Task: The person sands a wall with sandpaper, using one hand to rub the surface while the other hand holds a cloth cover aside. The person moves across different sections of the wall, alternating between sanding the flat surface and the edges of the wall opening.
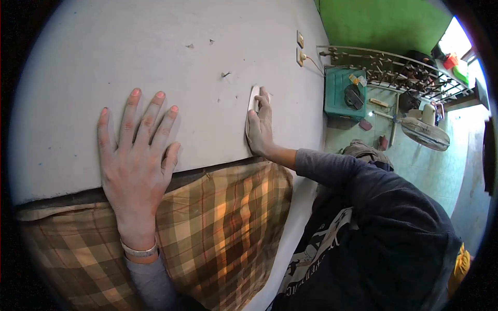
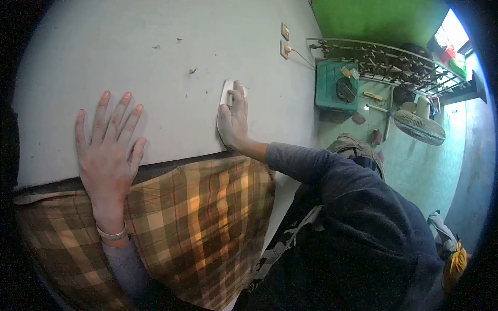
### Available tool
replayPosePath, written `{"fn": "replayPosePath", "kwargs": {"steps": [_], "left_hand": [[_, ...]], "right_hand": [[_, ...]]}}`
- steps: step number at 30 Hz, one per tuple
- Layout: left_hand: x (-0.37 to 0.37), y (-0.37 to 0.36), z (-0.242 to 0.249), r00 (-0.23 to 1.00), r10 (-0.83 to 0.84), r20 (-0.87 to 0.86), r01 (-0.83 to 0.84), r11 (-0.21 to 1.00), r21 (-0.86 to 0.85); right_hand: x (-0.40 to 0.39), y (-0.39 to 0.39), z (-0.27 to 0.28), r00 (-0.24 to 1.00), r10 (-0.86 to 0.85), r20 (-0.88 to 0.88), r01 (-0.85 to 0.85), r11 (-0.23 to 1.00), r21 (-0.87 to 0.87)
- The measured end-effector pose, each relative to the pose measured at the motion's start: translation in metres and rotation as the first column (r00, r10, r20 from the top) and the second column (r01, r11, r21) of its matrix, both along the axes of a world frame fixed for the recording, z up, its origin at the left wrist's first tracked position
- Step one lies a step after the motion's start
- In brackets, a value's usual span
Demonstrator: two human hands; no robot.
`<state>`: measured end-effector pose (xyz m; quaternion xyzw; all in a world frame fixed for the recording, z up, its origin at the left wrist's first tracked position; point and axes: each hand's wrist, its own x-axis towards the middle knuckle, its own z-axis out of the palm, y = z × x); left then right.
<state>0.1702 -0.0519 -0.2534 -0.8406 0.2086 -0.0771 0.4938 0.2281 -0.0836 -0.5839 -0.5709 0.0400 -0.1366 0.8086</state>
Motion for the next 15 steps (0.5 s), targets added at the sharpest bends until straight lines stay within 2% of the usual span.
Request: {"fn": "replayPosePath", "kwargs": {"steps": [2,3,4,6,8,9,10,12,14,15], "left_hand": [[-0.001,-0.002,0.001,1.0,0.004,0.003,-0.004,1.0,-0.002],[0.001,-0.003,0.0,1.0,0.005,0.004,-0.006,1.0,0.004],[0.001,-0.002,-0.002,1.0,-0.002,-0.005,0.002,1.0,-0.007],[-0.001,0.001,-0.001,1.0,-0.008,-0.003,0.008,1.0,-0.006],[-0.002,0.001,0.0,1.0,-0.017,-0.001,0.017,1.0,0.002],[-0.002,0.0,0.0,1.0,-0.022,0.007,0.022,1.0,-0.006],[-0.002,0.0,-0.001,1.0,-0.027,0.016,0.027,1.0,-0.01],[0.001,0.0,0.0,1.0,-0.022,-0.002,0.022,1.0,-0.022],[-0.001,0.001,-0.001,0.999,-0.029,-0.015,0.029,0.999,-0.022],[-0.002,0.001,0.001,0.999,-0.042,-0.01,0.042,0.999,-0.016]], "right_hand": [[-0.005,0.026,0.011,0.995,-0.001,-0.105,0.017,0.988,0.154],[-0.024,0.021,0.026,0.999,0.053,0.001,-0.052,0.982,0.181],[-0.046,0.002,0.04,0.957,0.073,0.282,0.058,0.902,-0.428],[-0.042,-0.004,0.03,0.954,0.196,0.227,-0.128,0.95,-0.285],[-0.018,0.004,-0.019,0.986,0.155,0.062,-0.133,0.953,-0.273],[-0.01,0.004,-0.037,0.996,0.058,-0.066,-0.068,0.985,-0.158],[-0.007,0.008,-0.043,0.997,0.054,-0.057,-0.062,0.985,-0.163],[-0.013,0.024,-0.042,0.987,0.033,-0.16,-0.115,0.834,-0.539],[-0.053,0.005,0.02,0.986,0.167,0.011,-0.155,0.934,-0.322],[-0.053,0.004,0.015,0.984,0.173,0.031,-0.153,0.93,-0.334]]}}
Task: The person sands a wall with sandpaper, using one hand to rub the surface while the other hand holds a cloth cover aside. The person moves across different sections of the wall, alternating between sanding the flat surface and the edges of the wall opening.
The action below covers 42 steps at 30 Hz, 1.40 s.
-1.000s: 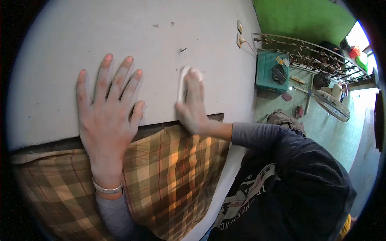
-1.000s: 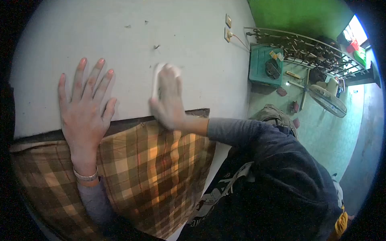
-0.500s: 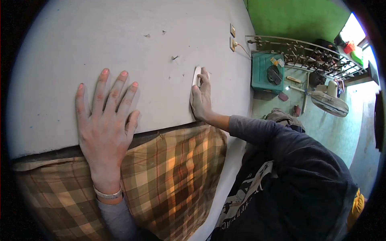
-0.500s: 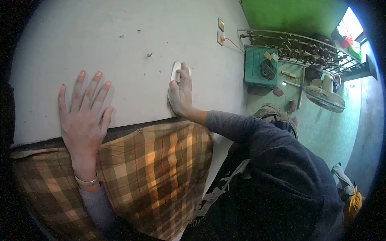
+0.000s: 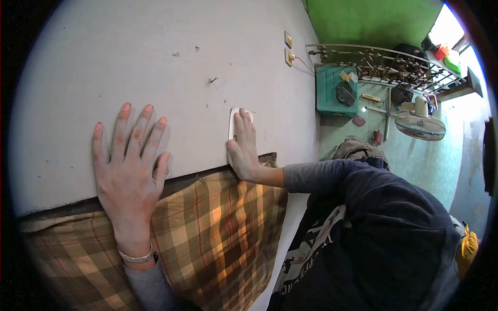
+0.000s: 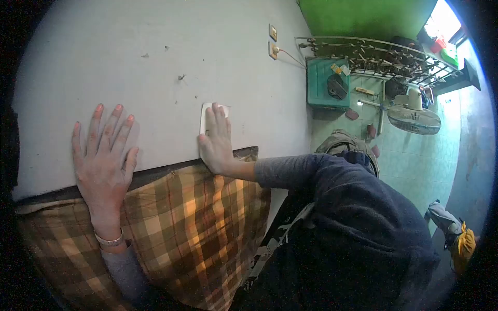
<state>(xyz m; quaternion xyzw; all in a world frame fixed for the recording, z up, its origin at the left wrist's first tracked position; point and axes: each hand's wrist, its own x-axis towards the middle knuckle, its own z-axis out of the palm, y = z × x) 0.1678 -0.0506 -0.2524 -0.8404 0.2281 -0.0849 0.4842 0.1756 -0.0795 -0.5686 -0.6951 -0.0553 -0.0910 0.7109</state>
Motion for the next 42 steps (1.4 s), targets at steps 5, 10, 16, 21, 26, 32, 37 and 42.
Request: {"fn": "replayPosePath", "kwargs": {"steps": [5,10,16,21,26,32,37,42], "left_hand": [[0.0,-0.002,0.0,1.0,0.021,0.007,-0.021,1.0,-0.005],[0.0,-0.001,-0.001,1.0,0.008,0.011,-0.008,1.0,0.006],[0.0,-0.004,-0.002,0.999,0.04,0.002,-0.04,0.999,-0.003],[0.0,-0.003,-0.001,1.0,0.031,0.006,-0.031,0.999,0.008],[0.003,-0.006,-0.001,0.999,0.045,0.009,-0.044,0.999,-0.009],[0.0,-0.004,0.0,0.999,0.039,0.003,-0.039,0.999,-0.004],[0.002,-0.005,-0.003,0.999,0.037,0.008,-0.037,0.999,-0.005],[0.001,-0.006,-0.001,0.998,0.057,-0.001,-0.057,0.998,-0.005]], "right_hand": [[0.028,-0.001,-0.062,0.962,-0.055,-0.269,0.089,0.989,0.117],[-0.006,-0.001,-0.004,0.999,0.036,-0.001,-0.036,0.998,0.044],[0.03,0.001,-0.059,0.902,-0.072,-0.426,0.134,0.984,0.117],[0.016,0.016,-0.042,0.973,-0.174,-0.152,0.161,0.982,-0.096],[0.038,0.008,-0.079,0.857,-0.119,-0.501,0.065,0.99,-0.125],[0.026,0.009,-0.073,0.918,-0.202,-0.342,0.22,0.975,0.014],[0.037,0.015,-0.072,0.661,-0.119,-0.741,0.173,0.985,-0.004],[0.047,-0.007,-0.101,0.657,-0.053,-0.752,0.389,0.878,0.278]]}}
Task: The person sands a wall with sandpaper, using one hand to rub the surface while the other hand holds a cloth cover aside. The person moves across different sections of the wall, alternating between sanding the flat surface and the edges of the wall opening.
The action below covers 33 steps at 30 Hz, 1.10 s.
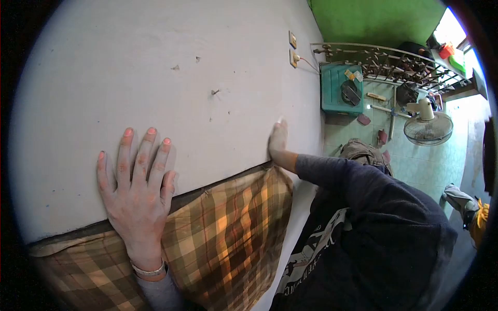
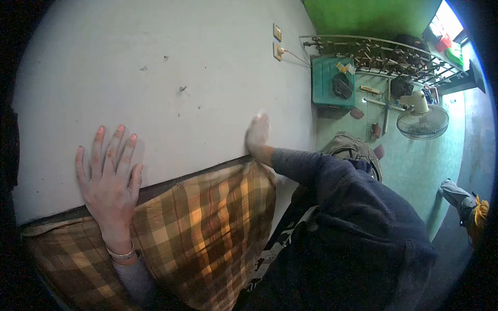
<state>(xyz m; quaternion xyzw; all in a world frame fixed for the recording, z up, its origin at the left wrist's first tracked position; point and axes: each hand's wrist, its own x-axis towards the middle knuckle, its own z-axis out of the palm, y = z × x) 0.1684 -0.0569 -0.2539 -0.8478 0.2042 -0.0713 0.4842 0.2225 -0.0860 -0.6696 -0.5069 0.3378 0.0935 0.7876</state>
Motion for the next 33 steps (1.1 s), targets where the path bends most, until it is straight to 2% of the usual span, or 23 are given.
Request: {"fn": "replayPosePath", "kwargs": {"steps": [1,2,3,5,7,8,9,10,11,13,14,15,16,17,19,21,22,23,24,25,29,31,33], "left_hand": [[0.001,-0.001,-0.001,1.0,-0.007,0.006,0.007,1.0,-0.003],[0.001,-0.001,-0.001,1.0,-0.012,0.008,0.012,1.0,-0.002],[0.001,0.0,-0.001,1.0,-0.011,0.006,0.011,1.0,0.001],[0.001,-0.001,-0.002,1.0,0.0,0.005,0.0,1.0,0.017],[0.001,-0.002,0.0,0.999,-0.003,0.034,0.002,1.0,0.029],[0.001,-0.002,0.0,1.0,-0.001,0.031,0.0,1.0,0.024],[0.001,-0.002,0.0,1.0,-0.003,0.025,0.003,1.0,0.022],[0.001,-0.002,-0.001,0.999,-0.01,0.032,0.009,1.0,0.026],[0.001,0.0,-0.001,0.999,-0.015,0.032,0.014,1.0,0.025],[0.002,0.001,-0.001,1.0,-0.01,0.01,0.01,1.0,0.026],[0.001,0.0,0.0,1.0,-0.009,0.003,0.009,1.0,0.022],[0.002,-0.001,-0.001,1.0,-0.009,0.013,0.009,1.0,0.012],[0.002,-0.003,-0.002,1.0,0.001,0.022,-0.001,1.0,0.006],[0.001,-0.005,-0.002,1.0,0.017,0.012,-0.017,1.0,0.009],[0.003,-0.005,0.002,1.0,0.027,0.013,-0.027,0.999,0.028],[0.002,-0.003,-0.001,1.0,0.008,0.018,-0.008,1.0,0.009],[0.003,-0.003,-0.001,1.0,0.001,0.023,-0.001,1.0,0.007],[0.004,-0.002,-0.001,1.0,-0.008,0.022,0.008,1.0,0.011],[0.003,-0.001,-0.001,1.0,-0.008,0.013,0.008,1.0,0.014],[0.003,-0.001,-0.002,1.0,-0.001,0.003,0.001,1.0,0.01],[0.003,-0.003,0.001,1.0,-0.005,0.006,0.005,1.0,0.011],[0.001,-0.004,0.0,1.0,-0.012,-0.005,0.012,1.0,-0.002],[0.003,-0.004,0.0,1.0,-0.006,-0.009,0.006,1.0,-0.003]], "right_hand": [[0.01,-0.015,-0.004,0.948,0.083,-0.307,0.079,0.874,0.479],[0.015,0.0,-0.039,0.902,0.328,-0.279,-0.277,0.938,0.208],[0.009,0.015,-0.032,0.901,0.33,-0.283,-0.277,0.937,0.212],[-0.012,0.056,-0.002,0.974,-0.029,-0.226,-0.071,0.904,-0.422],[-0.004,0.04,-0.016,0.975,-0.003,-0.223,-0.099,0.891,-0.444],[0.003,0.027,-0.04,0.955,-0.013,-0.297,-0.021,0.994,-0.112],[0.009,0.017,-0.065,0.929,0.008,-0.369,0.084,0.969,0.231],[0.014,0.013,-0.077,0.901,0.056,-0.43,0.204,0.82,0.535],[0.018,0.017,-0.058,0.902,0.052,-0.429,0.211,0.814,0.541],[0.013,0.023,0.027,0.969,0.062,-0.237,-0.067,0.998,-0.016],[0.006,0.023,0.051,0.98,0.127,-0.155,-0.171,0.93,-0.325],[0.007,0.017,0.057,0.979,0.133,-0.154,-0.178,0.927,-0.329],[0.011,0.011,0.061,0.967,0.163,0.196,-0.048,0.871,-0.489],[0.014,0.008,0.063,0.829,0.226,0.512,0.133,0.809,-0.573],[0.038,0.009,-0.002,0.739,0.203,0.643,0.231,0.819,-0.525],[0.061,0.009,-0.054,0.997,-0.012,0.08,0.016,0.999,-0.044],[0.058,-0.04,0.039,0.936,0.324,-0.138,-0.334,0.941,-0.055],[0.067,0.017,-0.029,0.991,0.132,-0.016,-0.129,0.985,0.113],[0.05,0.018,0.01,0.946,0.117,0.301,-0.029,0.959,-0.282],[0.027,0.011,0.055,0.797,0.227,0.559,0.182,0.793,-0.581],[0.032,-0.018,0.038,0.568,0.425,0.704,0.202,0.758,-0.621],[0.05,-0.01,-0.012,0.934,0.156,0.321,-0.072,0.964,-0.257],[0.055,0.0,0.003,0.96,0.183,0.213,-0.107,0.94,-0.324]]}}
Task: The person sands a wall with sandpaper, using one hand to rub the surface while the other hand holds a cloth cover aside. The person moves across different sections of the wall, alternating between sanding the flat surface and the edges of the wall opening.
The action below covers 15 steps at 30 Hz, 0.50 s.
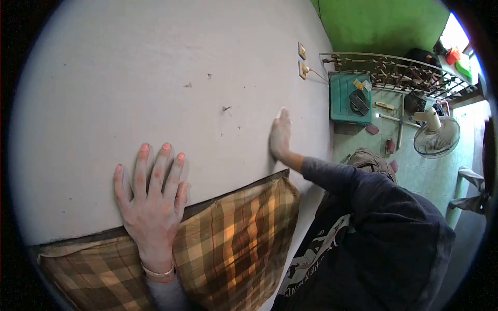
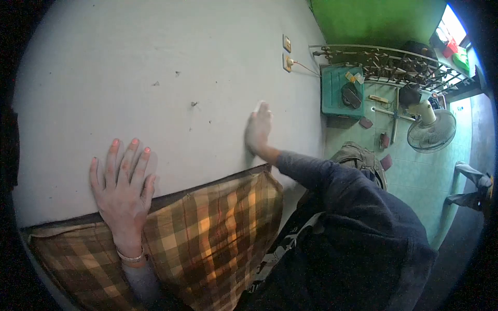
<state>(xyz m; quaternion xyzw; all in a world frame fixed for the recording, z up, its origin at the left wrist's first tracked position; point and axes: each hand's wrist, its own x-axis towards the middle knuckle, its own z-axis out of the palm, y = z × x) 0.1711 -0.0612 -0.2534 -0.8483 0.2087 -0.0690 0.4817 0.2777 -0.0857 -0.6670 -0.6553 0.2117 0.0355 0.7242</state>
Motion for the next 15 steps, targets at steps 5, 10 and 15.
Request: {"fn": "replayPosePath", "kwargs": {"steps": [5,10,15], "left_hand": [[-0.003,0.002,-0.001,1.0,-0.005,-0.012,0.005,1.0,0.008],[-0.001,0.001,-0.001,1.0,-0.022,0.006,0.022,1.0,0.007],[0.0,0.003,-0.001,1.0,-0.009,0.016,0.009,0.999,0.037]], "right_hand": [[-0.032,-0.014,0.051,0.673,0.183,0.717,0.049,0.956,-0.29],[-0.014,-0.009,-0.023,1.0,0.013,-0.008,-0.013,1.0,-0.004],[-0.051,-0.013,0.04,0.706,0.293,0.645,-0.079,0.938,-0.339]]}}
